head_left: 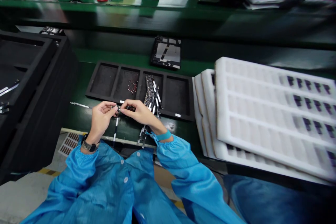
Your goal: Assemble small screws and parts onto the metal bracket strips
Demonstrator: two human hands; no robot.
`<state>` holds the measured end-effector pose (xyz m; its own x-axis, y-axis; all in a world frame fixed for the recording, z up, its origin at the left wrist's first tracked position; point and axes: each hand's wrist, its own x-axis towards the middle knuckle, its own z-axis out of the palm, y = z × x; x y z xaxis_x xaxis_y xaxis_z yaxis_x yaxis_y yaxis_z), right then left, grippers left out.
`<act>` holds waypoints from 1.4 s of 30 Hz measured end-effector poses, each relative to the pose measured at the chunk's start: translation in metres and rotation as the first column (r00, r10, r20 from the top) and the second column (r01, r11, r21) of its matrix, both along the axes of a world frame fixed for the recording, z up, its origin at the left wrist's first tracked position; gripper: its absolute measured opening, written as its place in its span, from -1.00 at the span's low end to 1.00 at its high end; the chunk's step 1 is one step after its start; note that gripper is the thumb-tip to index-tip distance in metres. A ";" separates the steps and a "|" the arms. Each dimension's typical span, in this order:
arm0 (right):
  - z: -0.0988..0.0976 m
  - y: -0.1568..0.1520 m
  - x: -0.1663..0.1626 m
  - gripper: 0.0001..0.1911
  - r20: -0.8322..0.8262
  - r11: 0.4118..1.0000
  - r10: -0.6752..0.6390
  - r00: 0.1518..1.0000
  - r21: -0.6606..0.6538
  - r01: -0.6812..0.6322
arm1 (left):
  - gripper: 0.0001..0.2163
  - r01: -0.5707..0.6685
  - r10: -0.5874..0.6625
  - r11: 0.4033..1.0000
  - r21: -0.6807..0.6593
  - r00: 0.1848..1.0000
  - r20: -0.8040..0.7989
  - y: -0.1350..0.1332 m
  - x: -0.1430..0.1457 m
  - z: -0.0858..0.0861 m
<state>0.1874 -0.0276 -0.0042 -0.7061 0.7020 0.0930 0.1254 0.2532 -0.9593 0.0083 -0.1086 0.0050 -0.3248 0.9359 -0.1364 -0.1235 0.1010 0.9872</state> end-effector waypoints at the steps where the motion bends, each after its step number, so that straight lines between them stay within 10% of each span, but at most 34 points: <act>1: 0.000 0.000 0.000 -0.77 0.004 1.000 -0.002 1.000 0.007 0.002 | -0.73 0.006 -0.006 1.000 -0.007 1.000 -0.006 0.000 -0.001 0.000; 16: -0.003 -0.005 -0.004 -0.85 0.058 0.999 -0.022 0.998 -0.036 0.024 | -0.74 0.022 -0.027 0.991 -0.129 0.999 -0.041 0.000 -0.004 0.007; 29: 0.006 -0.001 0.003 -0.53 -0.051 0.928 0.143 0.988 -0.339 -0.152 | -0.64 0.152 -0.120 0.970 -0.189 0.978 0.171 0.002 -0.009 0.014; 42: 0.000 -0.006 -0.004 -0.46 -0.050 0.929 -0.038 0.998 -0.371 0.016 | -0.72 0.081 -0.077 0.988 -0.130 0.996 0.040 -0.008 -0.015 0.011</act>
